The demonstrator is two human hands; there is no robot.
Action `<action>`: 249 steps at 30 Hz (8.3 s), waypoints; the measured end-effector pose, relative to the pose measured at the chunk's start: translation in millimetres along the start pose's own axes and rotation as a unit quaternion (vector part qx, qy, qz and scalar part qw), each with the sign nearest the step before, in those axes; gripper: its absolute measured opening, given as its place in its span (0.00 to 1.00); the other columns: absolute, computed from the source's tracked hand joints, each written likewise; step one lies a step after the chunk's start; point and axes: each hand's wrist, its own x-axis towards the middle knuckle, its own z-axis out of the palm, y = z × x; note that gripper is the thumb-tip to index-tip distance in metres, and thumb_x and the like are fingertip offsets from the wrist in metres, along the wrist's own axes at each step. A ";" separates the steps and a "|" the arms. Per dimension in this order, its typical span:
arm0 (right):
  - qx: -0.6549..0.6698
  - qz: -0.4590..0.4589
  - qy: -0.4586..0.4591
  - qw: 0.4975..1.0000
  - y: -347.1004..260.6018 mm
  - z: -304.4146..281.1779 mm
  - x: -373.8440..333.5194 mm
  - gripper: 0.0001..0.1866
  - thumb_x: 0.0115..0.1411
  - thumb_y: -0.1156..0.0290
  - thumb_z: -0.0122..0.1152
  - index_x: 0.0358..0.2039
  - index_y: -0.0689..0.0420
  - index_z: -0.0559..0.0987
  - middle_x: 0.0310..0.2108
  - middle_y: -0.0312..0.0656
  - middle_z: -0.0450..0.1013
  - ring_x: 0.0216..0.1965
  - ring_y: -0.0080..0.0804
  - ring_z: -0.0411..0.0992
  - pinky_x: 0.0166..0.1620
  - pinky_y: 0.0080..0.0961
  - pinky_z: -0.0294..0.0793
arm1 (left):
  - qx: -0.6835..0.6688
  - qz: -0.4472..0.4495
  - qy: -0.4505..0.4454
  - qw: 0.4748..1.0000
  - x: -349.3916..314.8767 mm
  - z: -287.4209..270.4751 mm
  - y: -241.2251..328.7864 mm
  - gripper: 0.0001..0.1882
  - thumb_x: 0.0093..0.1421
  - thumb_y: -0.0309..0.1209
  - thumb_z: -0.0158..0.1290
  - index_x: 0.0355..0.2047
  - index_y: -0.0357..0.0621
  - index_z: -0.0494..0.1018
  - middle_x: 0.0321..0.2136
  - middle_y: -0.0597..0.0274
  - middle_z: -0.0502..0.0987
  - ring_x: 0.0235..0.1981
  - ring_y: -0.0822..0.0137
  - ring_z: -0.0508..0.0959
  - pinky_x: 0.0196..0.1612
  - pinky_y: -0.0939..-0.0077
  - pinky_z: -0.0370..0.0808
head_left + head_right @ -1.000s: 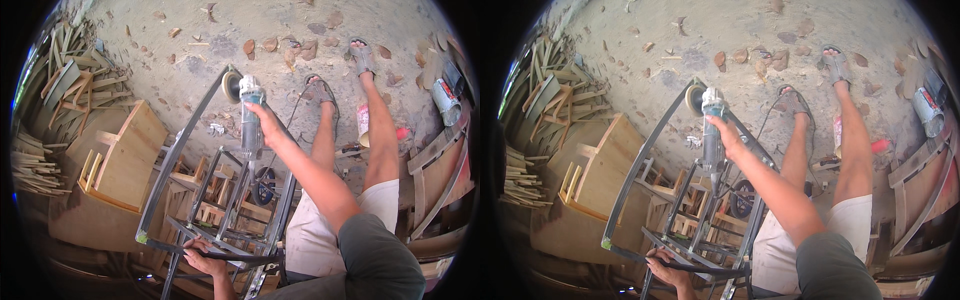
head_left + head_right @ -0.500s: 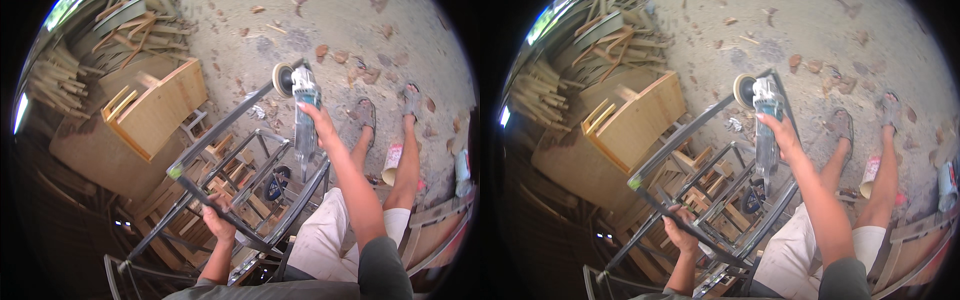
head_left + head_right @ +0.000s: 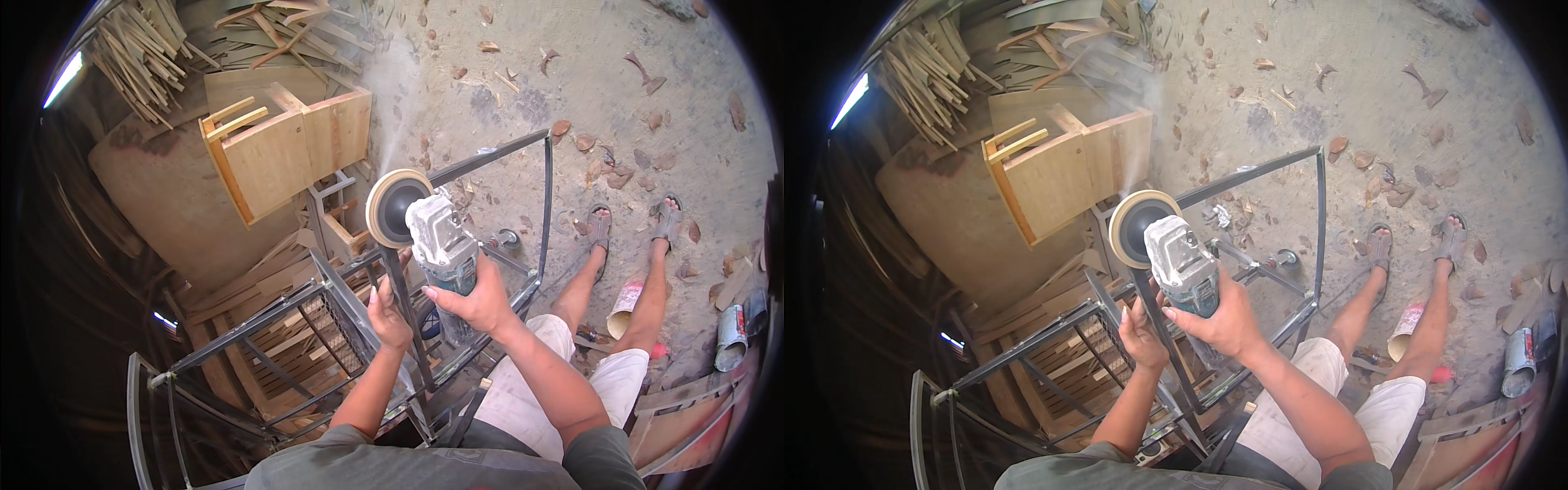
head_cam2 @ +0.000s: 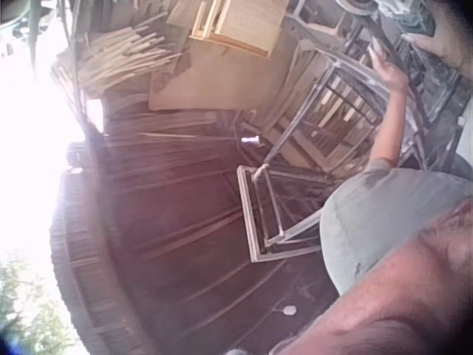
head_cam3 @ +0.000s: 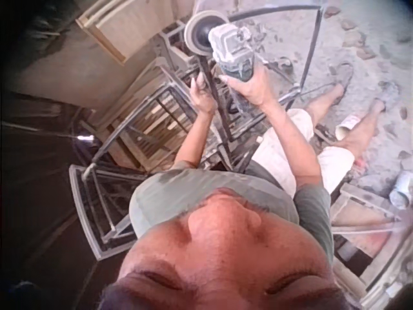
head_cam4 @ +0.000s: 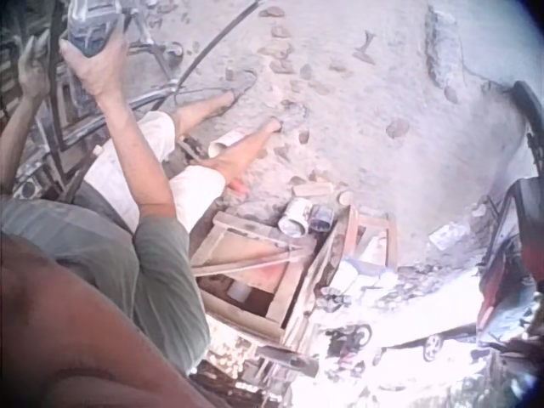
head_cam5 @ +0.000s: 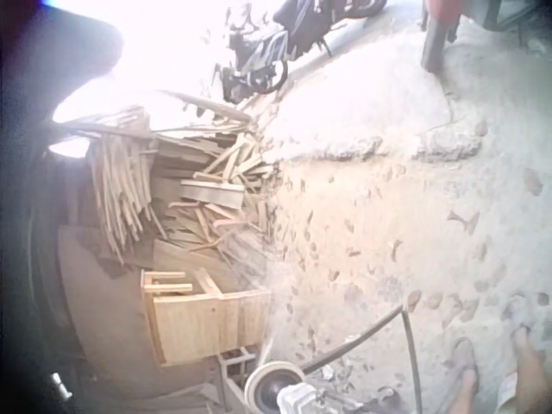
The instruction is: The person uses an angle grinder to smooth the joints and edges of a large metal frame with wheels.
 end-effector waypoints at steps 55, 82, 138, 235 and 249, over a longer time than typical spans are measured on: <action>0.353 0.286 -0.077 0.888 -4.3 9.6 -40.8 0.24 0.62 0.51 0.60 0.41 0.63 0.77 0.29 0.49 0.79 0.25 0.37 0.80 0.30 0.32 0.83 | 0.105 0.031 -0.010 0.994 -61.2 -36.4 -53.7 0.28 0.76 0.41 0.38 0.69 0.37 0.56 0.58 0.52 0.70 0.57 0.63 0.71 0.62 0.66 0.66; -0.134 -0.135 0.118 0.975 68.3 20.6 -7.1 0.37 0.46 0.64 0.78 0.52 0.66 0.71 0.39 0.50 0.80 0.41 0.39 0.81 0.46 0.32 0.79 | 0.180 0.083 -0.016 0.980 -58.3 -29.6 -45.4 0.27 0.75 0.40 0.36 0.66 0.32 0.60 0.55 0.51 0.73 0.60 0.58 0.70 0.67 0.61 0.60; -0.671 0.063 0.038 0.738 -253.0 98.1 -23.9 0.34 0.50 0.51 0.74 0.42 0.68 0.72 0.33 0.60 0.79 0.35 0.51 0.80 0.42 0.41 0.78 | 0.266 0.152 0.041 0.951 -75.6 -36.7 -25.9 0.21 0.70 0.34 0.49 0.63 0.50 0.70 0.43 0.63 0.79 0.50 0.61 0.76 0.69 0.32 0.42; -0.413 0.224 -0.150 0.870 -321.9 93.0 170.0 0.35 0.69 0.34 0.41 0.54 0.55 0.71 0.30 0.45 0.78 0.26 0.40 0.79 0.32 0.36 0.83 | 0.271 -0.156 0.335 0.889 -74.3 50.6 16.9 0.43 0.65 0.57 0.50 0.74 0.52 0.50 0.71 0.43 0.50 0.75 0.47 0.45 0.66 0.20 0.32; -0.312 0.196 -0.097 0.925 -325.7 3.7 241.4 0.24 0.62 0.45 0.64 0.41 0.55 0.76 0.36 0.41 0.73 0.38 0.37 0.75 0.45 0.39 0.79 | 0.106 -0.129 0.878 0.448 -308.0 -191.4 137.4 0.56 0.57 0.58 0.62 0.71 0.31 0.48 0.66 0.31 0.54 0.68 0.37 0.57 0.68 0.44 0.55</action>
